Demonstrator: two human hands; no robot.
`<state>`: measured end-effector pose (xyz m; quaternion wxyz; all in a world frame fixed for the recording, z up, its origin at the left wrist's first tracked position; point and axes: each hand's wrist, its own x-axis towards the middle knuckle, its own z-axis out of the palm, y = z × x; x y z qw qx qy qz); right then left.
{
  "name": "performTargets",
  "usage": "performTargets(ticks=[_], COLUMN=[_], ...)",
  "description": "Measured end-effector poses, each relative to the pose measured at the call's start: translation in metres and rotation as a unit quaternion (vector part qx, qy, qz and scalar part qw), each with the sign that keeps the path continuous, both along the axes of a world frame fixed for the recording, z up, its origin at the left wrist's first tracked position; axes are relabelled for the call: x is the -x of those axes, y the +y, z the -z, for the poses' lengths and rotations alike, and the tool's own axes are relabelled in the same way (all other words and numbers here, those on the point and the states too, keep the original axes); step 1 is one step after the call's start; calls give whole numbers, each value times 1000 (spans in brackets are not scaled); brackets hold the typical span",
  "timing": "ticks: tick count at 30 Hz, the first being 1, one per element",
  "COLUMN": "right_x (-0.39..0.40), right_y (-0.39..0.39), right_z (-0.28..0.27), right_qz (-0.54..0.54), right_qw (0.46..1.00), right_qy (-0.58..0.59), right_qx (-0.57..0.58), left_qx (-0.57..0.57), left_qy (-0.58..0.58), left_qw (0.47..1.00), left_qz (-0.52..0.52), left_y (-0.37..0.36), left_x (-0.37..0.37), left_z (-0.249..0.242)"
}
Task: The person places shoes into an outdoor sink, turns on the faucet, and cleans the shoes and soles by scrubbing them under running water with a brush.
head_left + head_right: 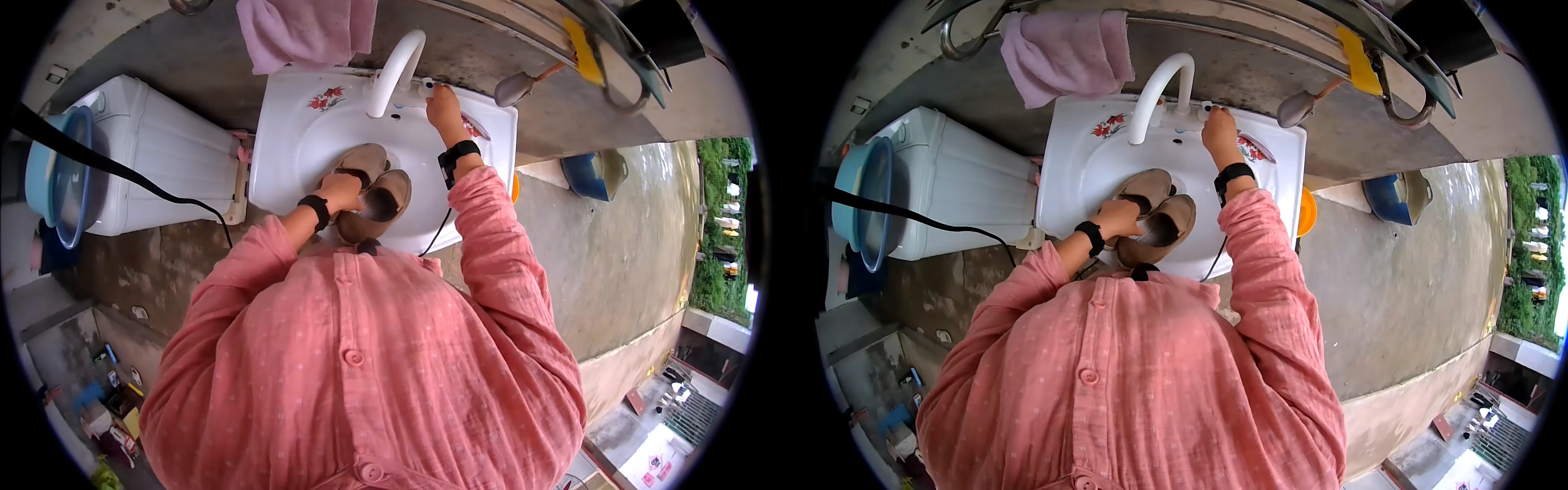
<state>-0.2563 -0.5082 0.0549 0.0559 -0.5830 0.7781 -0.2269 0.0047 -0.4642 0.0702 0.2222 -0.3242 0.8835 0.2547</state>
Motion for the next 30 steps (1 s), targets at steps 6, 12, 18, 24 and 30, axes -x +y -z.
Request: performTargets(ticks=[6, 12, 18, 24, 30], right_x=[5, 12, 16, 11, -36], right_y=[5, 15, 49, 76, 110], right_z=[-1, 1, -3, -2, -19], right_qz=[-13, -25, 0, 16, -6], right_qw=[1000, 997, 992, 992, 969], right_qy=[-25, -76, -127, -128, -248], right_qx=[4, 12, 28, 9, 23], left_qx=[22, 79, 179, 202, 166], left_qy=[113, 253, 323, 313, 339], left_qw=[993, 964, 926, 923, 925], left_qz=[-7, 30, 81, 98, 44], left_y=[-2, -23, -51, -45, -33], left_x=[-10, -34, -32, -21, -10], left_z=[10, -35, -29, -7, 15])
